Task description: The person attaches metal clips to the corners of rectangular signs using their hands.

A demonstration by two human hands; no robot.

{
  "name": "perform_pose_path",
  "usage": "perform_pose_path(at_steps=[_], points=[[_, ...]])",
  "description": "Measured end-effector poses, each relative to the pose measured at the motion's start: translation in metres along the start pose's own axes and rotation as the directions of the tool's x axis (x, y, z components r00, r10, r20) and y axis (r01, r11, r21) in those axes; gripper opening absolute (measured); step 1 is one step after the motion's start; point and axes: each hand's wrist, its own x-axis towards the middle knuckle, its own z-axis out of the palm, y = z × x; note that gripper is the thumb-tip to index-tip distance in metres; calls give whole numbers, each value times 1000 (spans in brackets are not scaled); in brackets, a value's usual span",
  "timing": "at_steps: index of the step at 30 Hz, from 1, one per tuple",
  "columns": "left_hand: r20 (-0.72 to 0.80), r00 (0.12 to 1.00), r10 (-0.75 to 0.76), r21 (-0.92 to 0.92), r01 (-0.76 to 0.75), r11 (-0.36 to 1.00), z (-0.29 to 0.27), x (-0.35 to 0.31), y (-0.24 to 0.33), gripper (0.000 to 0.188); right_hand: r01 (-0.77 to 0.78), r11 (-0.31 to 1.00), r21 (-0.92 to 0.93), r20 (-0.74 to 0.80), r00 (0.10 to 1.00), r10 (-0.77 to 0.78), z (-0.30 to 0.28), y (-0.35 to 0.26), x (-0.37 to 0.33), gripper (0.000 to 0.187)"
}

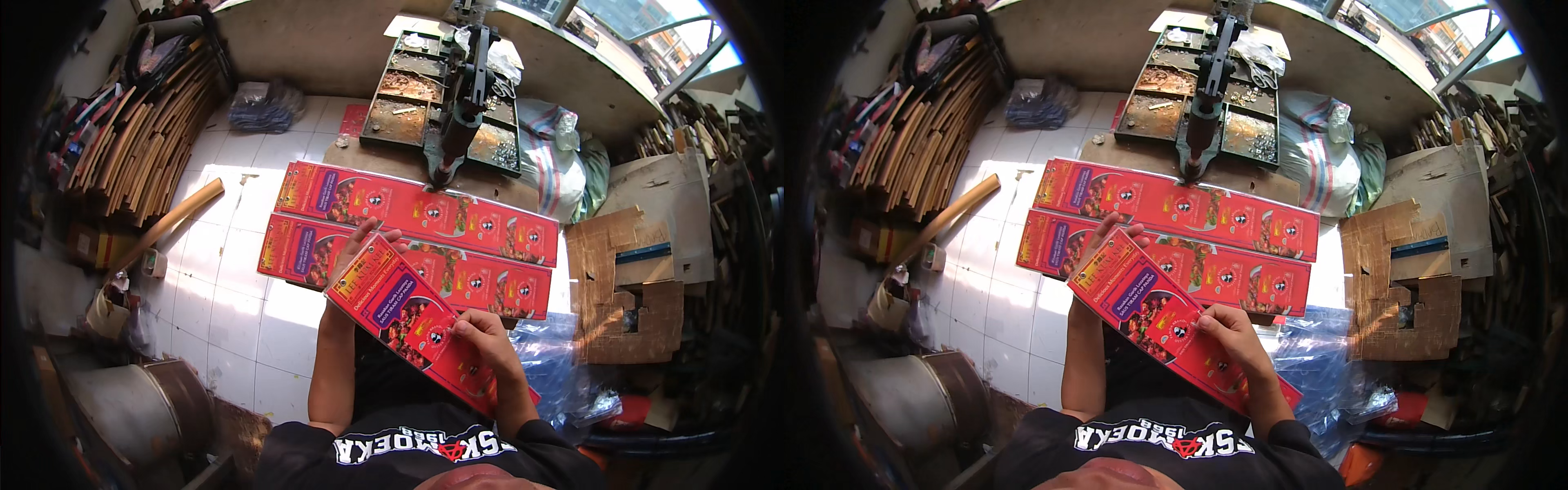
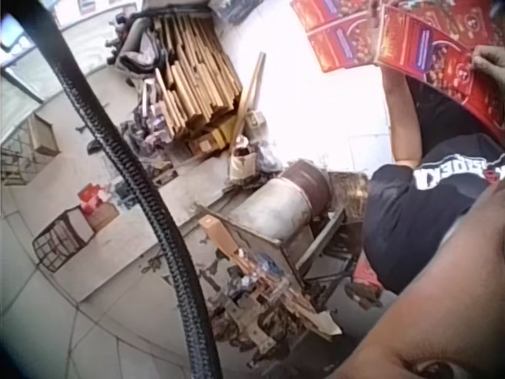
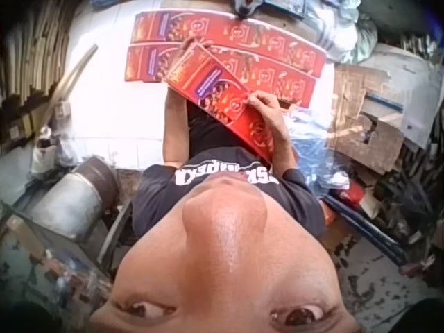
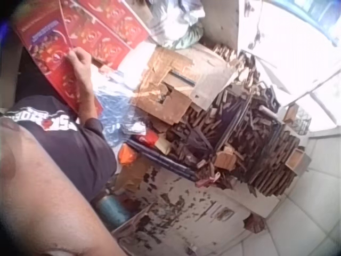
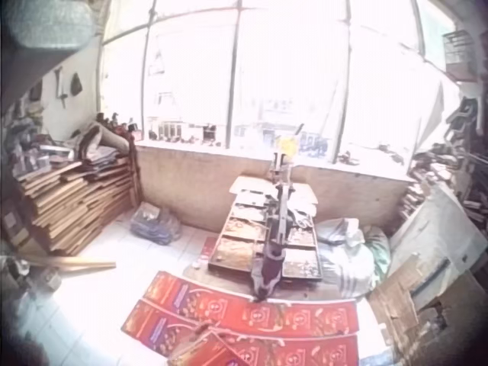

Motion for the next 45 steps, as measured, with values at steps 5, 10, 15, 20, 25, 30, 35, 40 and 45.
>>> perform_pose_path(at_steps=[5,10,15,20,25,30,35,40,45], points=[[102,991,-86,17,84,996,-7,3,2,95,49,993,-106,-185,980,-68,-12,-9,8,19],[12,989,-145,194,140,971,-18,7,-15,61,7,982,-189,-199,979,-45,-13,-12,14,18],[-44,954,-296,41,298,954,-18,11,-18,41,-6,954,-299,-202,978,-57,-16,-19,12,15],[-57,976,-212,100,217,971,1,18,-21,42,315,811,-493,-300,813,-498,-17,-32,33,13],[-52,939,-340,80,343,936,-33,12,-24,45,324,909,-263,-276,877,-392,9,-62,56,9],[-52,933,-355,75,358,931,-28,12,-24,41,403,814,-418,-138,858,-495,34,-75,93,8],[-66,944,-323,52,327,944,-26,13,-24,43,417,689,-592,-90,816,-571,44,-81,119,9],[-36,956,-291,98,293,951,-28,13,-26,46,427,602,-674,-73,773,-630,48,-75,127,9],[-37,972,-232,106,234,966,-14,16,-21,58,487,503,-714,-23,702,-712,48,-68,130,10]])
